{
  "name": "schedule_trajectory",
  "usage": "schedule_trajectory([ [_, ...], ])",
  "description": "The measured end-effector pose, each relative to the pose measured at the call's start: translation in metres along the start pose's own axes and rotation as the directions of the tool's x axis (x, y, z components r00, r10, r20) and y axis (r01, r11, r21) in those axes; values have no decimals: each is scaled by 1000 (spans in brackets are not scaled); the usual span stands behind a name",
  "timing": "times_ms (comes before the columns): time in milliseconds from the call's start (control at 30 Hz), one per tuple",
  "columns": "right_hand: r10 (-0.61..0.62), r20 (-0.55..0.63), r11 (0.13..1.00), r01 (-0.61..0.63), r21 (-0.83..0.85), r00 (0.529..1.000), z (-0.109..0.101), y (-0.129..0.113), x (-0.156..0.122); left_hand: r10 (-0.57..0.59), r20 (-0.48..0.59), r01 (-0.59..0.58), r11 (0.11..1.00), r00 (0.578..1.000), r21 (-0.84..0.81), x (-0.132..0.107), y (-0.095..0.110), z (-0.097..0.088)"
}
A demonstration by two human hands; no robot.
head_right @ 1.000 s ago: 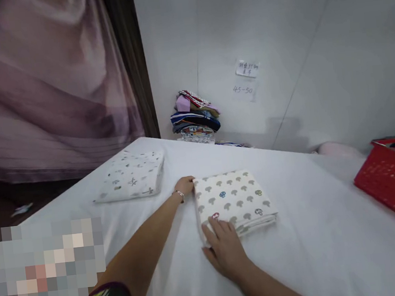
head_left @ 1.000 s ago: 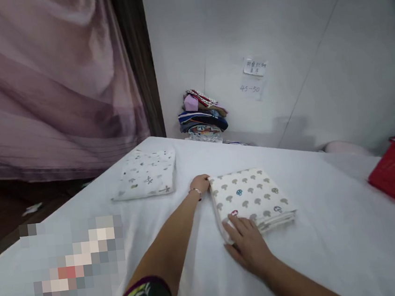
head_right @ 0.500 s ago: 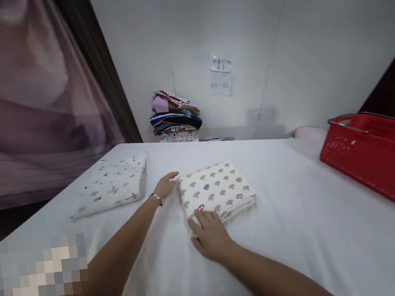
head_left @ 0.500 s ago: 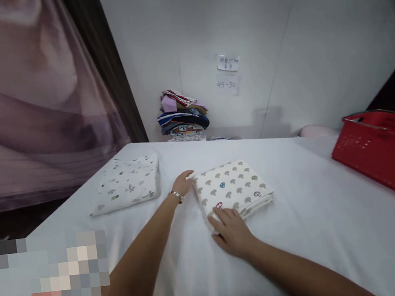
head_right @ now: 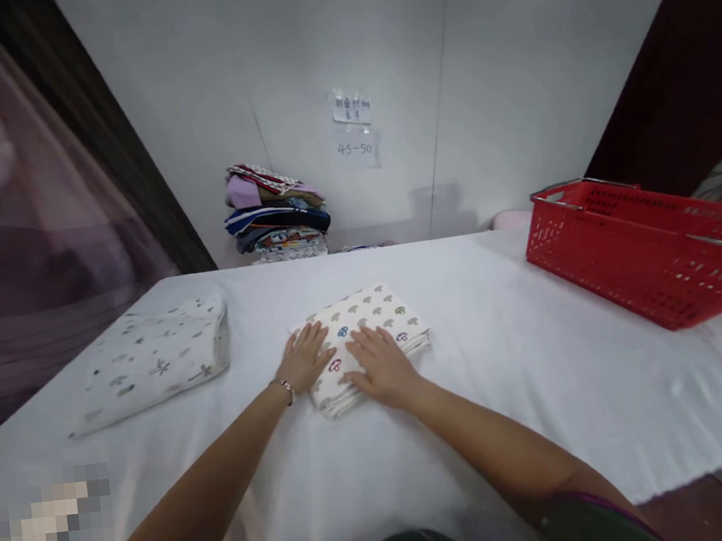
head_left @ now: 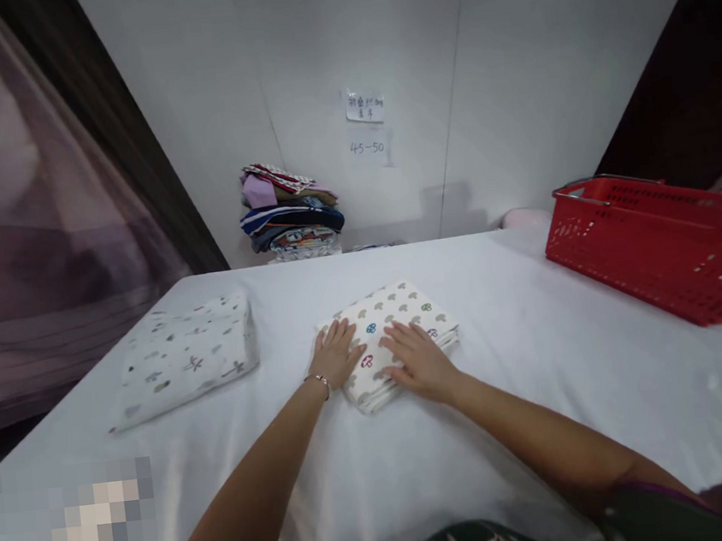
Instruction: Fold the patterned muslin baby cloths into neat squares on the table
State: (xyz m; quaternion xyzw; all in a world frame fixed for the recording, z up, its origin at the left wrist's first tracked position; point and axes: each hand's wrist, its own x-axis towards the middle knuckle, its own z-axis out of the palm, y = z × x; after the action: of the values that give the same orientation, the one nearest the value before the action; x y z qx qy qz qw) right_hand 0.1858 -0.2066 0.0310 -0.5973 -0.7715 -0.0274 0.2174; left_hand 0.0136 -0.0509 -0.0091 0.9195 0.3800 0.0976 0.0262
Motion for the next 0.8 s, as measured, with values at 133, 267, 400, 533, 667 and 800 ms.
schedule_trajectory([
  [133,167,141,986,-164,-34,976,13,26,-6,-8,3,8,1000,1000,7,-1,3,-4],
  [267,153,140,974,-173,143,978,11,41,-11,-50,30,51,998,998,-44,0,6,-9],
  [400,465,-24,819,-421,389,885,-15,76,-8,-78,-109,56,980,991,-193,-16,8,-21],
  [533,755,193,483,-731,482,626,-31,117,-4,146,-292,-219,947,945,-235,-56,10,-34],
  [667,760,369,350,-815,462,535,-30,134,1,409,-214,-439,892,887,-112,-88,14,-38],
  [800,733,485,268,-858,439,477,-26,136,11,452,-157,-462,886,878,-31,-90,20,-39],
])
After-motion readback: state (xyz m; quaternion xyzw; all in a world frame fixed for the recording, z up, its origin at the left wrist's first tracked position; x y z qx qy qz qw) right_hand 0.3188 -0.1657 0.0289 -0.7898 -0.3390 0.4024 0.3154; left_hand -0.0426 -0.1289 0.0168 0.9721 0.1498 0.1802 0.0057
